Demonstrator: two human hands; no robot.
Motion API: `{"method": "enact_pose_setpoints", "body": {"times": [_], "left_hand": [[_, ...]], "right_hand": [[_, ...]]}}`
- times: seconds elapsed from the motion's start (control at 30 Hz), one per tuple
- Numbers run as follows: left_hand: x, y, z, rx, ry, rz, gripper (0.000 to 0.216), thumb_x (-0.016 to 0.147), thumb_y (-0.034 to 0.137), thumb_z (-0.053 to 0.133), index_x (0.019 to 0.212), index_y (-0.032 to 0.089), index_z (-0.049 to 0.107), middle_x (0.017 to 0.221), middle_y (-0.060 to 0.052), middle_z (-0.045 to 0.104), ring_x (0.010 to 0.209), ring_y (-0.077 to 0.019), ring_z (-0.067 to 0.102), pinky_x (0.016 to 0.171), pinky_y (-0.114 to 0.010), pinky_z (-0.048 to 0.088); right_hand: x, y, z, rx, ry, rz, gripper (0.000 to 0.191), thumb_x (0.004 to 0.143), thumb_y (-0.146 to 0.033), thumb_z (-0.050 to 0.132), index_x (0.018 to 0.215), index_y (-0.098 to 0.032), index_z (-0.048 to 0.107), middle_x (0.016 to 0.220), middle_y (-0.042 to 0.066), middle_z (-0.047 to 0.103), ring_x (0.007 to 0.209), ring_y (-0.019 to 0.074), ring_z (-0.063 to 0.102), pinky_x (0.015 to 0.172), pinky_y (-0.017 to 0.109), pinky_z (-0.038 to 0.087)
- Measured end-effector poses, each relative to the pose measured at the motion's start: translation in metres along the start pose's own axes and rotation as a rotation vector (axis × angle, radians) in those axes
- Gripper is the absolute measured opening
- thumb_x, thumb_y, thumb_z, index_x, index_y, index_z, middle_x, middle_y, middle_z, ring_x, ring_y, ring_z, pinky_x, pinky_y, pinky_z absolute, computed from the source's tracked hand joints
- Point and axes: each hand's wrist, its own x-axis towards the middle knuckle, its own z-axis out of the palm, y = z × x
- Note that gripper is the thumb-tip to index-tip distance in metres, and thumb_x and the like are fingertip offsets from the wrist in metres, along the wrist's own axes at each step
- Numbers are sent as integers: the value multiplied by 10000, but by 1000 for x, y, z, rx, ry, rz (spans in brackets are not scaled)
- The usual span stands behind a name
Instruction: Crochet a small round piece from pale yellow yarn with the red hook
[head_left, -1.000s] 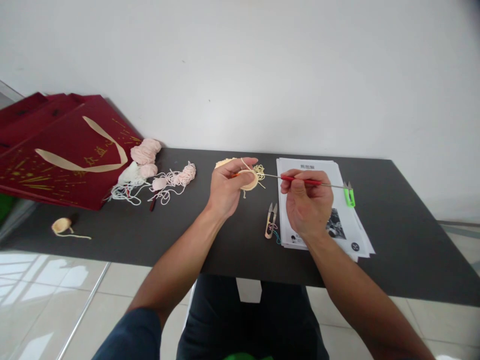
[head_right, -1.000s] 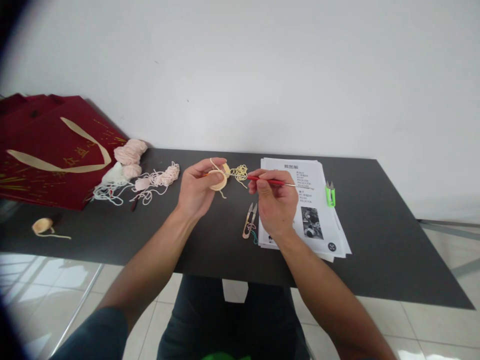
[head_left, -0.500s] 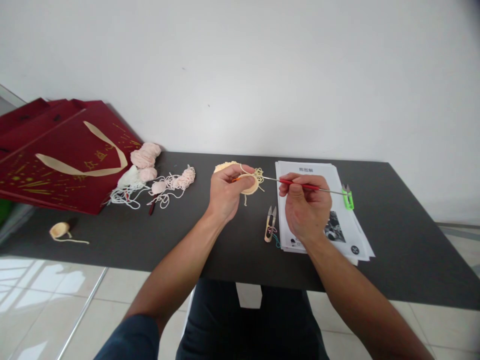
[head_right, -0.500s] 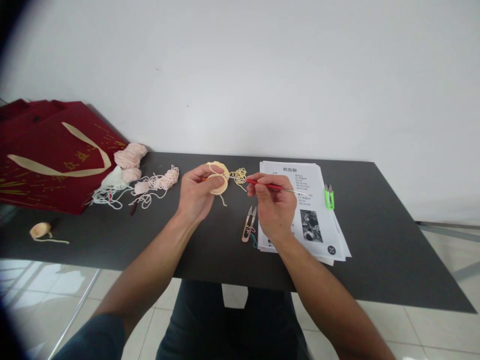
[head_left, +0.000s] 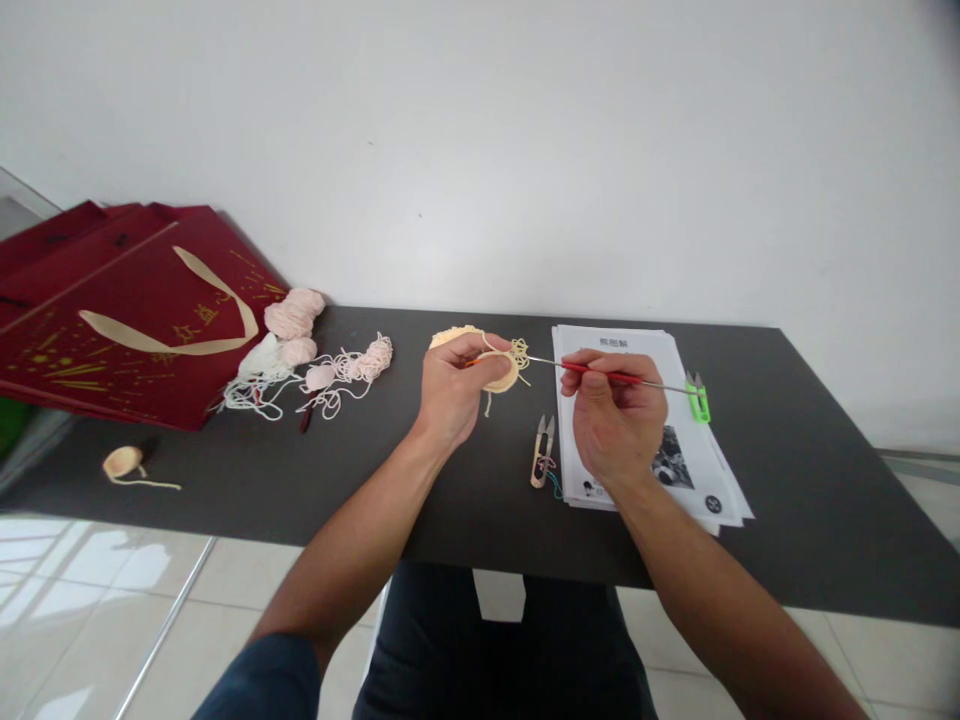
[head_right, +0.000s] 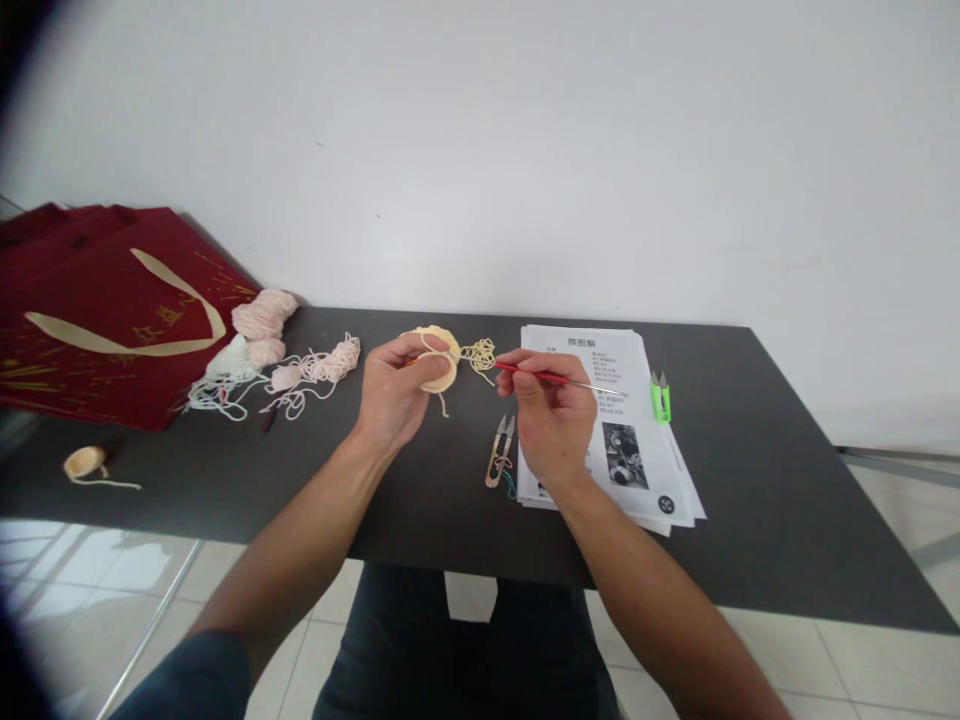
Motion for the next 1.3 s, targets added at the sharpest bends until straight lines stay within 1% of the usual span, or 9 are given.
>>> {"method": "enact_pose_setpoints", "body": {"times": [0.4, 0.7, 0.9, 1.13, 1.3], "left_hand": [[0, 0, 0, 3, 6, -12, 158, 618, 133, 860, 750, 202, 807, 720, -5, 734, 617, -97, 623, 592, -213, 471], [-1, 0, 0, 20, 9, -6, 156, 618, 132, 855, 747, 205, 807, 729, -4, 738, 622, -96, 625, 600, -217, 476], [-1, 0, -2, 115, 9, 55, 139, 658, 145, 836, 775, 217, 820, 741, -5, 742, 627, -99, 621, 593, -220, 476], [-1, -1, -6, 223, 8, 110, 150, 689, 136, 808, 800, 235, 831, 771, -5, 755, 644, -99, 617, 586, -214, 459], [-3, 0, -7, 271, 1, 117, 146, 701, 144, 807, 815, 232, 836, 751, -5, 748, 621, -99, 600, 563, -215, 441]], "right_hand": [[-1, 0, 0, -28, 3, 8, 131, 874, -302, 802, 923, -262, 689, 959, 0, 800, 702, 117, 706, 625, 275, 581], [-1, -1, 0, 5, -25, 5, 107, 880, -257, 799, 938, -260, 709, 974, 3, 807, 724, 112, 714, 645, 264, 581], [-1, 0, -1, -9, -36, -6, 100, 892, -237, 784, 944, -263, 702, 979, 2, 805, 717, 109, 708, 650, 268, 580], [-1, 1, -3, -24, -40, 8, 115, 881, -264, 797, 936, -261, 697, 977, 1, 800, 713, 111, 704, 649, 272, 577], [-1, 2, -3, -25, -46, 13, 125, 874, -259, 805, 936, -254, 696, 980, 6, 802, 726, 115, 713, 658, 271, 584]]}}
